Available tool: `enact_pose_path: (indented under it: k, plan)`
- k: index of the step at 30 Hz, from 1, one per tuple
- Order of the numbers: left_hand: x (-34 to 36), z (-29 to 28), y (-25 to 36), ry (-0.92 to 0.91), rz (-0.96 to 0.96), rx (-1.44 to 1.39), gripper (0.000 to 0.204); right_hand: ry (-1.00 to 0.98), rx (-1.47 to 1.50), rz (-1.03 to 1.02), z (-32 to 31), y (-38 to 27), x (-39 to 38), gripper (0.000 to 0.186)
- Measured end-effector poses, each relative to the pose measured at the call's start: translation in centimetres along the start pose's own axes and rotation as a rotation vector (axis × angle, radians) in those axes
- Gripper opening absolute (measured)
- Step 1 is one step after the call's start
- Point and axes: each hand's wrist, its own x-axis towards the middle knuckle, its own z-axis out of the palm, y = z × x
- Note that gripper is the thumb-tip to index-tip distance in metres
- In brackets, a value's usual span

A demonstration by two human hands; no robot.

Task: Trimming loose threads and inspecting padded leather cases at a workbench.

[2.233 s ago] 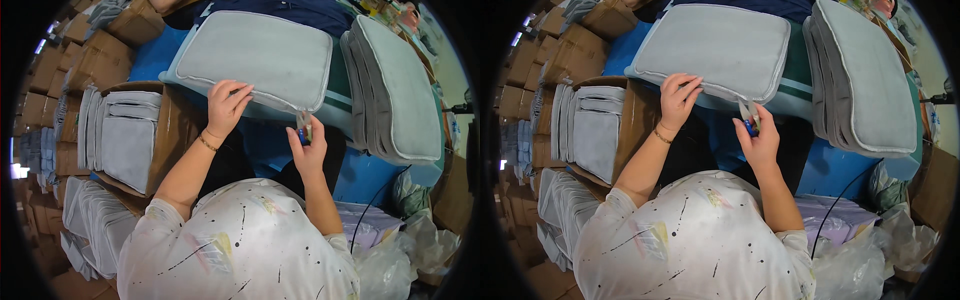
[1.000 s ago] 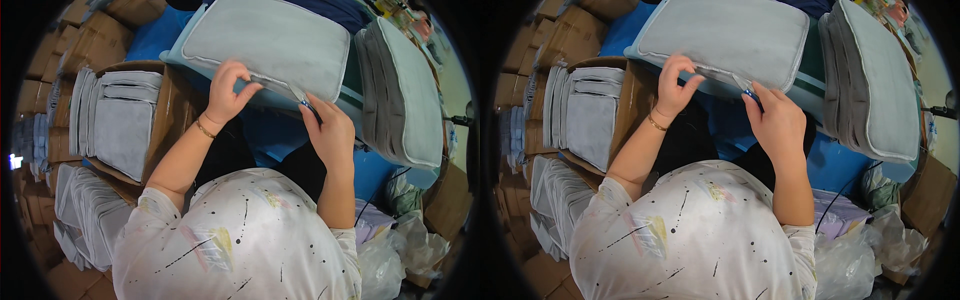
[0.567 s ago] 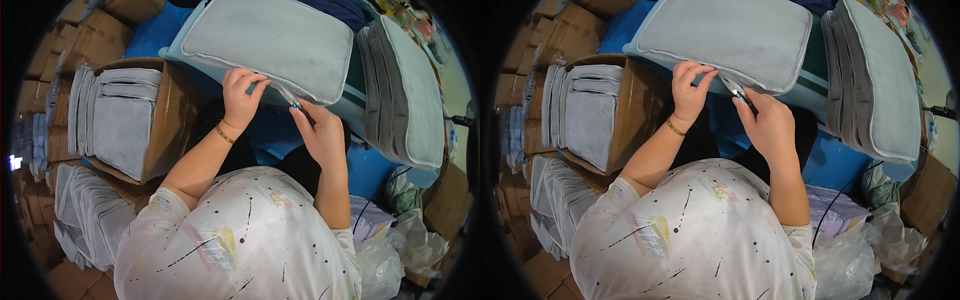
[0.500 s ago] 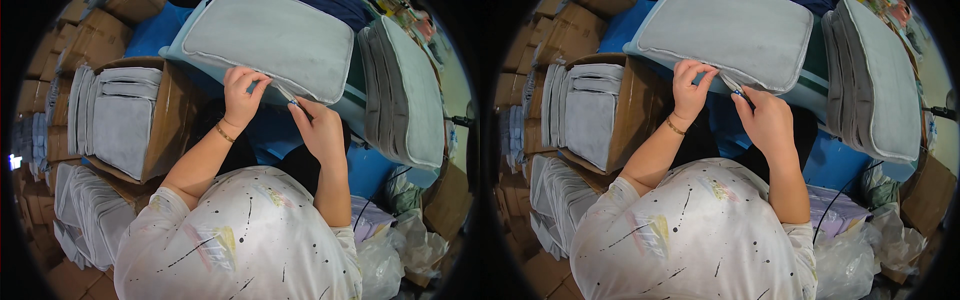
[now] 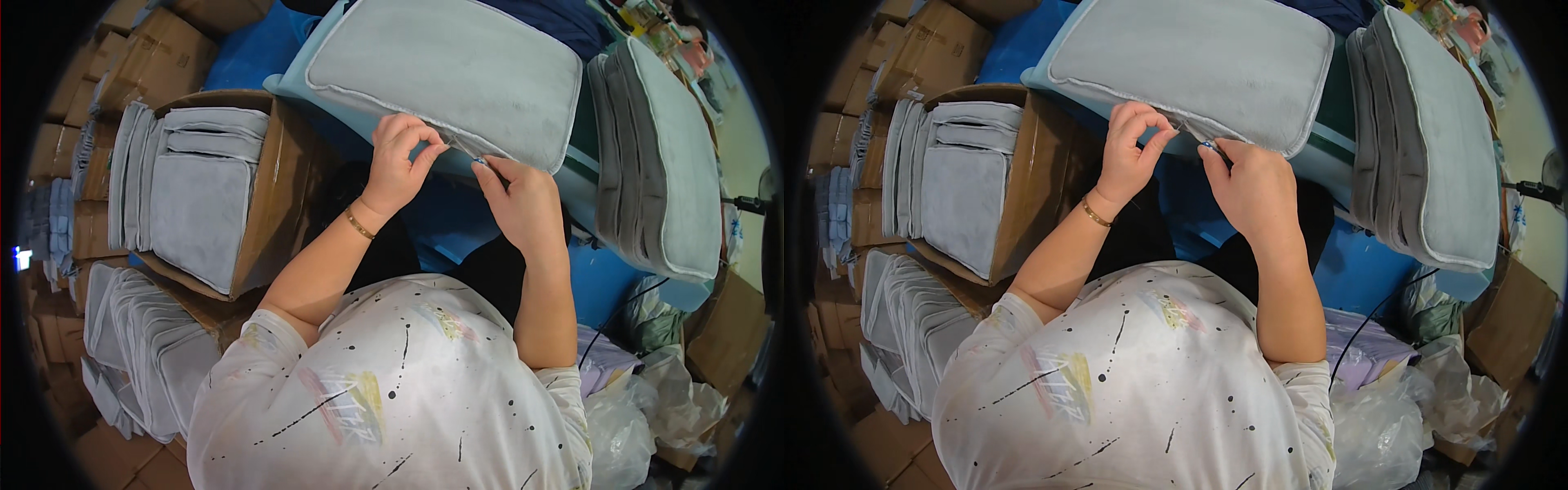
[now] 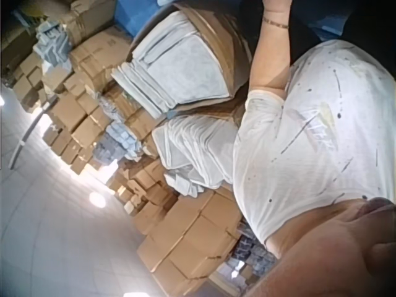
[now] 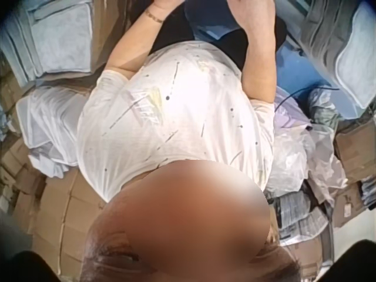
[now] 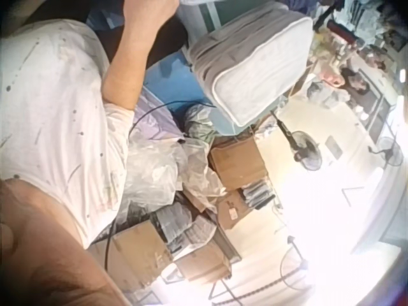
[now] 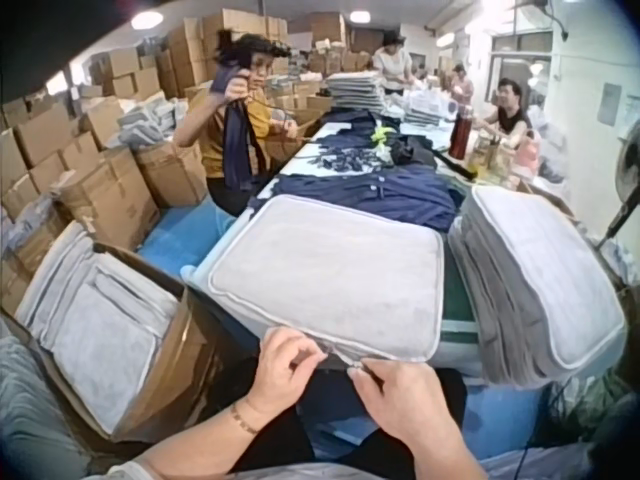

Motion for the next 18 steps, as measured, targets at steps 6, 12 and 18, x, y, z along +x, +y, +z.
enact_pose_path:
  k: [6,12,18]
  plan:
    - [-0.2,-0.2,-0.3,-0.03,-0.025,-0.054,0.011,0.036,-0.024,-0.033,0.2,-0.1,0.4,0.024]
    - [-0.1,-0.2,-0.6,-0.044,-0.018,-0.094,0.011,0.04,-0.047,-0.033,0.0,-0.1,0.4,0.023]
    - [-1.1,-1.7,-0.7,-0.104,0.028,-0.055,0.013,-0.06,-0.028,-0.078,-1.0,-0.2,-1.1,0.021]
